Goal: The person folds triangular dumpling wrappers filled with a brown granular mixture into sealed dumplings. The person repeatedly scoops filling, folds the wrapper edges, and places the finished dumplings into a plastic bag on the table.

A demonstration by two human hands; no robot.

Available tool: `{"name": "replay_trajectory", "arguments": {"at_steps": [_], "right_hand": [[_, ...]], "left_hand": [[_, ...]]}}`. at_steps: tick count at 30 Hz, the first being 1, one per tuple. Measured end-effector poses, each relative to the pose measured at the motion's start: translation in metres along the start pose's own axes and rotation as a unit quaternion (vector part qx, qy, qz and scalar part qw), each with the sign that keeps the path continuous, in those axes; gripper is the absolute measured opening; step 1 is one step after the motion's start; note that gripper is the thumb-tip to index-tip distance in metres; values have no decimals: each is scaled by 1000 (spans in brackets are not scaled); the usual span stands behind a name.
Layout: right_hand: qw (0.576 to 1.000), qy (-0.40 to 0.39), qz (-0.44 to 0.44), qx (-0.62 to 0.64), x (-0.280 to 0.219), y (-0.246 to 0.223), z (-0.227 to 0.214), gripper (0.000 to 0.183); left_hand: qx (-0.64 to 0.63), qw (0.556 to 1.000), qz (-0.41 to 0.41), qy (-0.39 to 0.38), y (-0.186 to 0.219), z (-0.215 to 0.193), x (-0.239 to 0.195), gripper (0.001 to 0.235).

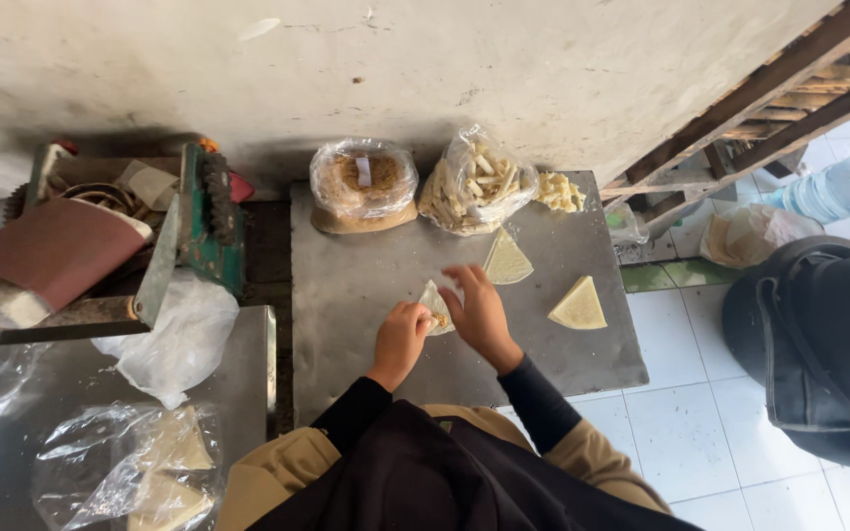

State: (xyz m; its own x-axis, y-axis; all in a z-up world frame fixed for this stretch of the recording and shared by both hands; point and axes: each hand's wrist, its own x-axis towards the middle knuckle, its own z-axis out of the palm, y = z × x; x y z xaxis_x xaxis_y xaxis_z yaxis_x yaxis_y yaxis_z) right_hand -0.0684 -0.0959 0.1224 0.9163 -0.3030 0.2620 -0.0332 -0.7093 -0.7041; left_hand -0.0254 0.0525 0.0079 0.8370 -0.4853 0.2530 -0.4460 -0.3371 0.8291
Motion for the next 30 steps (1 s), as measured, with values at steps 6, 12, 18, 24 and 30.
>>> {"name": "replay_trajectory", "arguments": {"at_steps": [6,12,18,24,30], "right_hand": [[985,19,91,-146,-64,66,41,22],[985,11,124,-118,-69,72,57,11],[993,-17,113,3,-65,52,55,24],[998,-18,34,-40,-66,54,59,25],[996,-66,28,-53,-66,59,56,31]], "left_hand": [[55,998,31,-8,6,-3,-2,8],[131,988,76,-27,10,-10,-3,8],[162,972,160,-59,6,-20,-5,35],[194,961,186,-67,-11,-12,-6,22],[203,953,222,-28,-17,-9,-5,11]]}}
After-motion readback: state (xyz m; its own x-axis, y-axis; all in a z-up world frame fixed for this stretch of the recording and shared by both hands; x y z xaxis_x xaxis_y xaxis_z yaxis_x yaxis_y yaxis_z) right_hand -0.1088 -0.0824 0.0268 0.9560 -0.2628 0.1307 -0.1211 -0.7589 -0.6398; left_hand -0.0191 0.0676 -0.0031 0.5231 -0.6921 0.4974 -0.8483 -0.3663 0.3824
